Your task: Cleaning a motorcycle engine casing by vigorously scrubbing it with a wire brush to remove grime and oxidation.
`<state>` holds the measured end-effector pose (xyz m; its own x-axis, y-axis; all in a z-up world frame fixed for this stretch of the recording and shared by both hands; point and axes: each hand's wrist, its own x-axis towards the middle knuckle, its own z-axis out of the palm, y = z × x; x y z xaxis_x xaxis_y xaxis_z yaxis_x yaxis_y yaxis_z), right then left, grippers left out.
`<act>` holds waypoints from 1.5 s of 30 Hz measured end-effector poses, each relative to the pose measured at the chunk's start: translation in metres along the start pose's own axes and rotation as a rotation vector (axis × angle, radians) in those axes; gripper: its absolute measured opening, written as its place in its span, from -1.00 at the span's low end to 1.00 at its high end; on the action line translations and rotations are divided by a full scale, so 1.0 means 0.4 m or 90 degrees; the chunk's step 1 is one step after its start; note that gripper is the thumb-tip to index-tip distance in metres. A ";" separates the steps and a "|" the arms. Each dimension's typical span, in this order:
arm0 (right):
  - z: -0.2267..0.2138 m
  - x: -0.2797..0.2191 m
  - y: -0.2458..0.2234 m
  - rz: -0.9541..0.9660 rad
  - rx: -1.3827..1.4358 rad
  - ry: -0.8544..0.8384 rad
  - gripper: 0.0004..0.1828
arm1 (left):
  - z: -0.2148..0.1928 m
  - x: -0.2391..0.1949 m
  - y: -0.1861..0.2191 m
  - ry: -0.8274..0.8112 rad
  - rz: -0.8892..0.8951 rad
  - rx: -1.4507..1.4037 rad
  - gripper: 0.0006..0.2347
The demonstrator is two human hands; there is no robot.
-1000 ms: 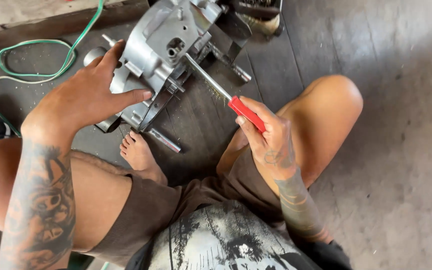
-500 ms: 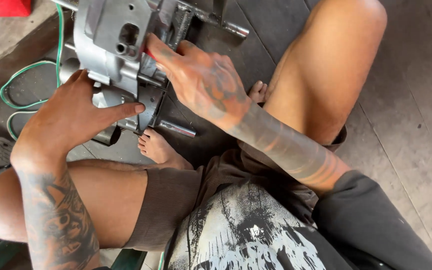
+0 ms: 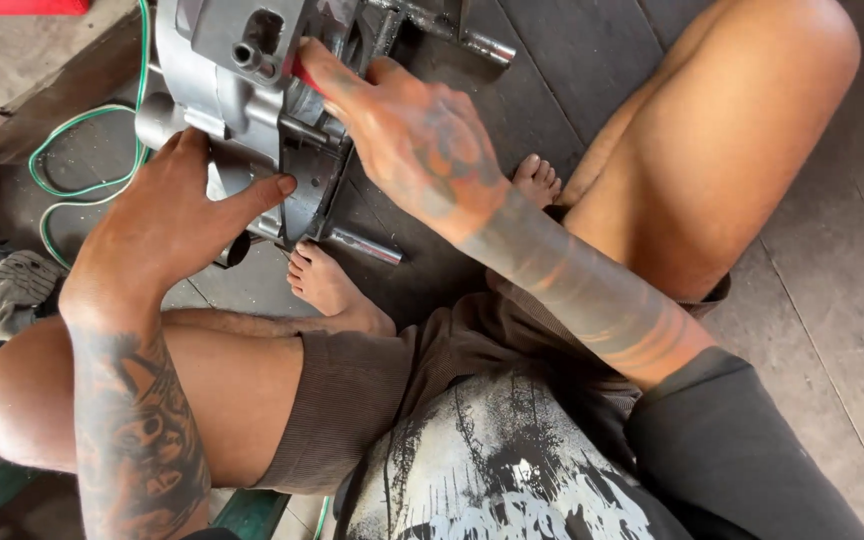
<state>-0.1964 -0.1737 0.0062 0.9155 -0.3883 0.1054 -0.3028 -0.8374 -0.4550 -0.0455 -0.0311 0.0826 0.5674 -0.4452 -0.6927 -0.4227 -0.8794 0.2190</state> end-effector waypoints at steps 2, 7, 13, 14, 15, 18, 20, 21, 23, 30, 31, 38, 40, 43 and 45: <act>-0.015 -0.045 0.025 -0.048 0.000 0.022 -0.52 | 0.002 -0.005 0.004 -0.003 -0.004 -0.006 -0.36; -0.144 -0.186 0.003 -0.003 -0.088 -0.017 -0.51 | -0.003 0.009 -0.009 -0.006 0.003 0.024 -0.33; 0.044 -0.008 0.048 -0.055 -0.057 0.055 -0.54 | 0.007 0.021 -0.013 -0.007 0.006 0.037 -0.33; 0.074 0.034 0.051 -0.111 -0.014 0.070 -0.58 | 0.010 0.022 -0.017 0.001 0.015 0.028 -0.34; 0.075 0.003 0.064 -0.110 -0.015 0.066 -0.58 | 0.011 0.018 -0.015 -0.003 0.015 0.026 -0.34; 0.005 -0.080 0.058 -0.146 -0.204 0.198 -0.47 | 0.009 0.020 -0.019 0.002 0.000 0.038 -0.31; -0.128 -0.138 -0.016 0.047 0.002 -0.070 -0.50 | 0.014 0.033 -0.040 0.003 0.047 0.064 -0.32; -0.138 -0.145 -0.029 0.040 0.003 -0.074 -0.50 | 0.010 0.026 -0.035 0.005 0.041 0.059 -0.32; -0.161 -0.164 -0.053 0.095 -0.076 -0.096 -0.49 | -0.002 0.012 -0.020 -0.022 0.030 0.053 -0.40; -0.048 0.015 -0.028 -0.054 0.080 0.036 -0.76 | 0.014 0.017 -0.028 -0.001 0.007 0.042 -0.36; -0.045 -0.017 0.000 -0.070 0.057 0.052 -0.64 | 0.019 0.021 -0.035 0.010 0.031 0.044 -0.35; -0.168 -0.168 -0.009 0.020 -0.065 -0.038 -0.53 | 0.015 0.027 -0.040 -0.004 0.036 0.067 -0.34; -0.093 -0.091 0.005 0.010 -0.013 -0.003 -0.55 | 0.016 0.027 -0.039 -0.001 0.034 0.064 -0.35; -0.024 0.006 0.000 -0.023 0.055 0.045 -0.63 | 0.030 0.019 -0.036 0.012 0.046 0.045 -0.37; -0.028 0.016 -0.008 -0.049 0.070 0.063 -0.69 | 0.040 0.013 -0.041 0.028 0.060 0.029 -0.40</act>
<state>-0.1927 -0.1779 0.0183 0.9025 -0.3656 0.2277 -0.1975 -0.8210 -0.5357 -0.0468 -0.0161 0.0644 0.5537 -0.5341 -0.6388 -0.5075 -0.8247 0.2496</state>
